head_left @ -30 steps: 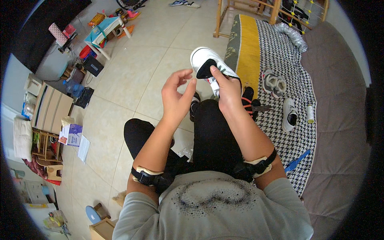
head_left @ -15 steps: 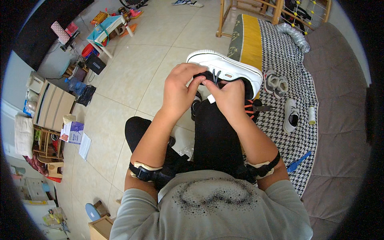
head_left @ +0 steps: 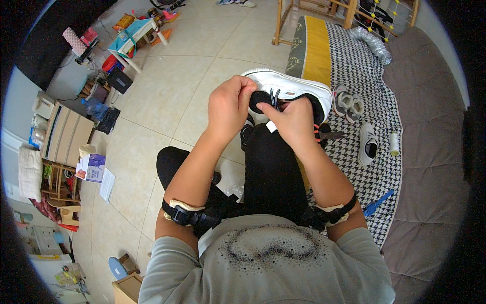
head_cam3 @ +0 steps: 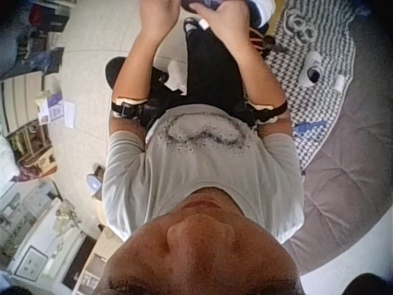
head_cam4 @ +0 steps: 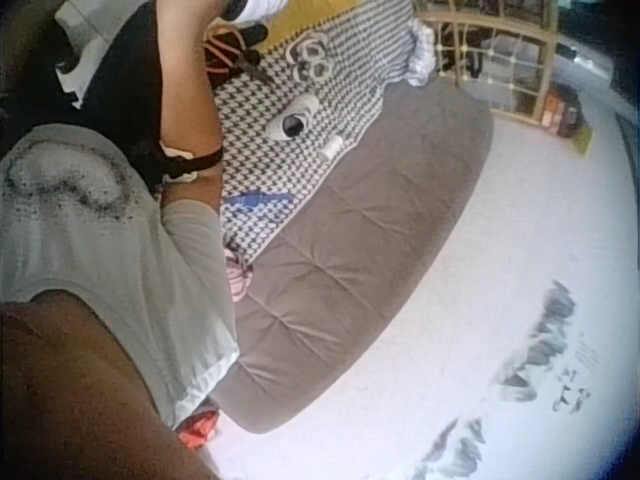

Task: The person uses scissors to trim excess material from the inside and outer edges of a white shoe and then secures the velcro strap.

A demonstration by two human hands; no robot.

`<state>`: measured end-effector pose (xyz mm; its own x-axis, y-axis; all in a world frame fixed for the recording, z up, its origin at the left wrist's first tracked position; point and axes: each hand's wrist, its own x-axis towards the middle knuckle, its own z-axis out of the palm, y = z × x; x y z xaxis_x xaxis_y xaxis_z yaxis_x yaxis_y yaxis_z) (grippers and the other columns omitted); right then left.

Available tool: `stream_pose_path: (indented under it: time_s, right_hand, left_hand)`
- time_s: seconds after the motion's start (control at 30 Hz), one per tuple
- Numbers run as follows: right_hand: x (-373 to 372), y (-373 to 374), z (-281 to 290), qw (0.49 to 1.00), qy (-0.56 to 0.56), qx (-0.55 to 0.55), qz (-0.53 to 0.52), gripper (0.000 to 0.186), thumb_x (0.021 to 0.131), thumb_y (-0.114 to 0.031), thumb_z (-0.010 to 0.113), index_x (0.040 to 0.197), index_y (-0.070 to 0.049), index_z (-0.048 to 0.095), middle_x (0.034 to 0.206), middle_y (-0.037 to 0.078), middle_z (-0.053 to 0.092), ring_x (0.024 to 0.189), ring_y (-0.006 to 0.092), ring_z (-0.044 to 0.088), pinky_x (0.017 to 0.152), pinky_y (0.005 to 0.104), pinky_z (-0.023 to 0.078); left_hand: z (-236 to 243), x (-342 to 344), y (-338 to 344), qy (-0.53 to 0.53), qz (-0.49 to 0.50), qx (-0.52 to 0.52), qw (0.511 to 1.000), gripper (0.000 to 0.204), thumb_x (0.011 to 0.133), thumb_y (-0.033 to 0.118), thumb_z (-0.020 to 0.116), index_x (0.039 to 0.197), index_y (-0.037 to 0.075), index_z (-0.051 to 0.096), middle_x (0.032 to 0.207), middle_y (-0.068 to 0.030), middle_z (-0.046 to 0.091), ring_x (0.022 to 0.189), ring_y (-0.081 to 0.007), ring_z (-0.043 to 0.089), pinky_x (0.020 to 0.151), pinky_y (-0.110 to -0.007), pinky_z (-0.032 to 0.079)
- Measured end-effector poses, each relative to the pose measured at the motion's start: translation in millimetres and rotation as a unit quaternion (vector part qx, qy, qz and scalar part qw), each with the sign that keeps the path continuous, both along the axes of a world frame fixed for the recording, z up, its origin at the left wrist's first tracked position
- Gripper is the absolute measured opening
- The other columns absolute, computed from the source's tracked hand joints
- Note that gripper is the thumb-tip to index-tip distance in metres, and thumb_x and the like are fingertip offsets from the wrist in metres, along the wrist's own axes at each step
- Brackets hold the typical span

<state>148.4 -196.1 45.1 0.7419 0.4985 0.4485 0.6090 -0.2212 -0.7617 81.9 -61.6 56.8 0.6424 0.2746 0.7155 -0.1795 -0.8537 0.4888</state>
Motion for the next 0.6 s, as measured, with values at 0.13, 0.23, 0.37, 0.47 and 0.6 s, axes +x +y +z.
stream_pose_path:
  time_s: [0.13, 0.23, 0.37, 0.47, 0.6]
  right_hand:
    - [5, -4, 2, 1.000, 0.030, 0.002, 0.005, 0.025, 0.067, -0.017, 0.074, 0.075, 0.005, 0.063, 0.060, 0.008, 0.061, 0.051, 0.0103, 0.053, 0.050, 0.0273, 0.041]
    - [15, -7, -3, 0.999, 0.040, -0.032, -0.010, 0.023, 0.068, -0.015, 0.072, 0.076, 0.005, 0.063, 0.062, 0.007, 0.062, 0.054, 0.0091, 0.054, 0.051, 0.0267, 0.042]
    - [28, -18, -7, 0.999, 0.020, -0.038, -0.030, 0.024, 0.068, -0.016, 0.072, 0.076, 0.005, 0.063, 0.062, 0.009, 0.062, 0.051, 0.0119, 0.055, 0.050, 0.0276, 0.042]
    - [44, -36, -12, 0.993, -0.002, -0.092, -0.076, 0.029, 0.065, -0.021, 0.074, 0.073, 0.005, 0.063, 0.061, 0.011, 0.062, 0.047, 0.0174, 0.054, 0.048, 0.0290, 0.041]
    - [80, -83, -30, 0.971, 0.035, -0.156, -0.178, 0.032, 0.064, -0.022, 0.075, 0.071, 0.006, 0.062, 0.058, 0.012, 0.061, 0.052, 0.0194, 0.059, 0.050, 0.0291, 0.043]
  left_hand:
    - [-1, 5, 3, 0.014, -0.066, -0.208, 0.976, 0.006, 0.080, 0.005, 0.060, 0.083, 0.001, 0.058, 0.073, -0.0059, 0.061, 0.065, -0.0133, 0.056, 0.061, -0.025, 0.044]
    - [-3, 9, 4, 0.006, -0.088, -0.208, 0.974, 0.011, 0.078, 0.006, 0.062, 0.088, 0.001, 0.059, 0.074, -0.0039, 0.061, 0.068, -0.0113, 0.055, 0.063, -0.024, 0.044]
    - [-3, 25, -12, 0.035, -0.116, -0.066, 0.990, 0.018, 0.076, 0.008, 0.065, 0.093, 0.004, 0.060, 0.076, -0.0040, 0.062, 0.067, -0.0102, 0.055, 0.061, -0.024, 0.043]
    - [-12, 52, -24, 0.133, -0.118, -0.105, 0.979, 0.013, 0.079, 0.010, 0.062, 0.091, 0.003, 0.061, 0.075, -0.0045, 0.061, 0.066, -0.0093, 0.055, 0.061, -0.024, 0.044]
    - [-44, 105, -49, 0.074, -0.200, -0.323, 0.922, 0.012, 0.083, 0.012, 0.057, 0.085, 0.001, 0.060, 0.072, -0.0076, 0.061, 0.066, -0.0114, 0.056, 0.060, -0.027, 0.046]
